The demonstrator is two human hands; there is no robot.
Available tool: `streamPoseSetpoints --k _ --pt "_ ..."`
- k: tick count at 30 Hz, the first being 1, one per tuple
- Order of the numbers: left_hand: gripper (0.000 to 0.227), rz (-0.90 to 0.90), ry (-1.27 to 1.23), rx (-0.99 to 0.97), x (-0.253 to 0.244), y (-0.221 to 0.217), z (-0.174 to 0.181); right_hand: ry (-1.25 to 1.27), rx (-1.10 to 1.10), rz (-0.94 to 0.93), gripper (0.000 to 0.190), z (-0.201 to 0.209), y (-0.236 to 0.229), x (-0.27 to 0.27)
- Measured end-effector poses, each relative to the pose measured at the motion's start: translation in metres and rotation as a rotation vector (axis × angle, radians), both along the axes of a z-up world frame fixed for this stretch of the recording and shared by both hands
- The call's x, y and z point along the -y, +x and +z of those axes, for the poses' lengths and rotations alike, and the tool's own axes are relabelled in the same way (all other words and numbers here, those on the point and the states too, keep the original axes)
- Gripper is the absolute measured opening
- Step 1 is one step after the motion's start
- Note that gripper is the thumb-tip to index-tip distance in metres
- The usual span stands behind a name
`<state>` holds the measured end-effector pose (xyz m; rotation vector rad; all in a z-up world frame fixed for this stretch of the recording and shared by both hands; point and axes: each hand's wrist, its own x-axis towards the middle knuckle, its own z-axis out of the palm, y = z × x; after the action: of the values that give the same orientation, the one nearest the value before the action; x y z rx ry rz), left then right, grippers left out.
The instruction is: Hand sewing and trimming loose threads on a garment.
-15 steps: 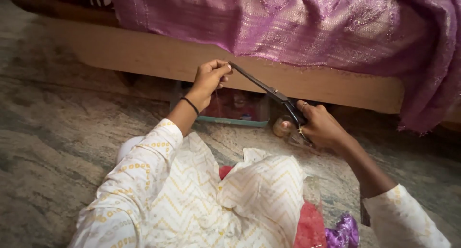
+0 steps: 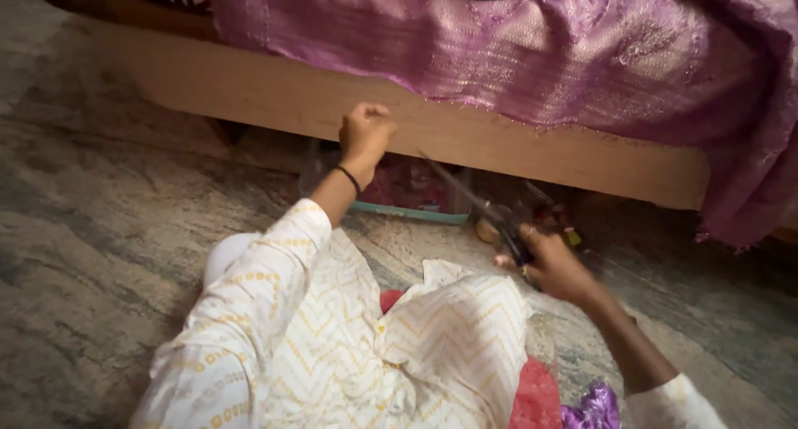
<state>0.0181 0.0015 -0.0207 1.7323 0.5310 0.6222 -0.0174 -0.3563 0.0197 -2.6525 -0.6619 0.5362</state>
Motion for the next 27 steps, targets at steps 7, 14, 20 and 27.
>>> streamPoseSetpoints --k 7,14,20,27 --pt "0.021 -0.296 -0.758 0.032 -0.008 0.006 0.019 0.111 -0.348 0.335 0.028 -0.112 -0.050 0.016" --pt "0.036 -0.555 -0.853 0.049 0.001 0.011 0.021 0.048 -0.511 0.702 0.038 -0.118 -0.142 -0.016" --pt "0.012 -0.474 -0.591 0.131 0.006 0.015 0.010 0.108 -0.554 0.798 0.029 -0.119 -0.176 -0.019" --pt "0.012 -0.441 -0.224 0.248 0.012 0.014 0.020 0.022 -0.562 0.845 0.035 -0.131 -0.188 -0.009"
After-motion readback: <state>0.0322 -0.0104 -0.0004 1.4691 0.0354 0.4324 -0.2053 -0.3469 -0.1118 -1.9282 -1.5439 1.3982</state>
